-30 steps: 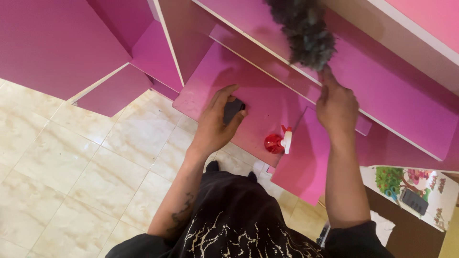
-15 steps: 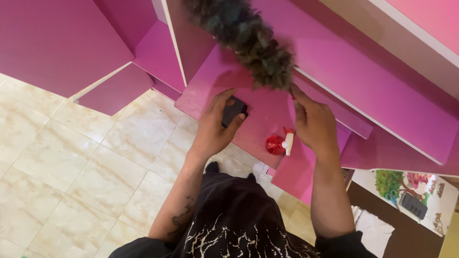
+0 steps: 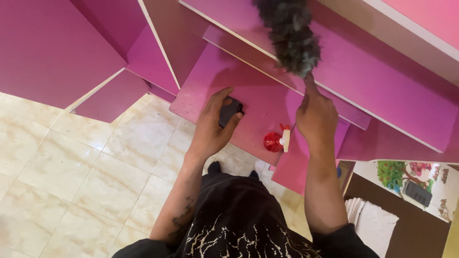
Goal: The person uses a feather duster to clean the interior shelves of a pink cabinet. They systematically wipe the top, middle, and bottom shelves, as well as the side panels, moving the duster back and forth to remove dust.
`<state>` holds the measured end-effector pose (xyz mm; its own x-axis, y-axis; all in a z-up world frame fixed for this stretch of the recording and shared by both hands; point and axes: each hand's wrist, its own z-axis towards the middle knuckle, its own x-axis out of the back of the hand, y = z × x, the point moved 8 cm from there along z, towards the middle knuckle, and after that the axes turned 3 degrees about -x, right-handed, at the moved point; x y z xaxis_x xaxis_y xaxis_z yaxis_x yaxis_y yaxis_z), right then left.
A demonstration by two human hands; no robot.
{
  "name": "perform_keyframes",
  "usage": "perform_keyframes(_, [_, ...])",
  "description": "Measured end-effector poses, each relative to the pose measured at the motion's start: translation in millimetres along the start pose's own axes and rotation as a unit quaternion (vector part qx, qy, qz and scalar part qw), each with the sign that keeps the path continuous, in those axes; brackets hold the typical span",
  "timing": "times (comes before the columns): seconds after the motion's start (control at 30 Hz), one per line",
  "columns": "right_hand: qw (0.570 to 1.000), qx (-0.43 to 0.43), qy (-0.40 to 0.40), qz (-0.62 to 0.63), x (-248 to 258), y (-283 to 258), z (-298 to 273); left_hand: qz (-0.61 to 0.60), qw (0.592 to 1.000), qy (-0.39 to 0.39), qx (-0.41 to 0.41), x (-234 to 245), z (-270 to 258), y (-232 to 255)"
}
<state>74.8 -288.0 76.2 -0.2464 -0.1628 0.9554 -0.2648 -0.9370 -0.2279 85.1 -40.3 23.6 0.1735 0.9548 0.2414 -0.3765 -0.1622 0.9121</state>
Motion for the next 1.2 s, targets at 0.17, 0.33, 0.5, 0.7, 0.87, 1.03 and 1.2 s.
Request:
perform_keyframes(0.17, [0.993, -0.019, -0.106, 0.038, -11, -18, -4, -0.007, 1.0, 0.011, 0.012, 3, -1, -2])
perform_keyframes(0.33, [0.987, 0.112, -0.053, 0.098, -1, -31, -15, -0.012, 0.999, 0.008, 0.034, -2, -1, -4])
perform_keyframes(0.5, [0.976, 0.113, -0.11, 0.148, 12, -2, -24, -0.001, 1.0, 0.009, 0.016, -10, 1, 6])
perform_keyframes(0.7, [0.993, 0.002, 0.042, 0.109, 37, 69, -21, 0.008, 0.999, 0.027, 0.046, -27, 2, 8])
perform_keyframes(0.87, [0.999, 0.017, 0.04, 0.005, 32, 92, -13, -0.015, 1.0, 0.025, 0.011, -52, 2, 23])
perform_keyframes(1.03, [0.991, -0.062, -0.117, 0.016, 10, 86, -20, -0.016, 0.999, 0.026, 0.028, -70, -2, 32])
perform_keyframes(1.2, [0.988, 0.096, -0.063, 0.1, 27, 66, -31, -0.013, 0.999, 0.023, 0.041, -86, -6, 38])
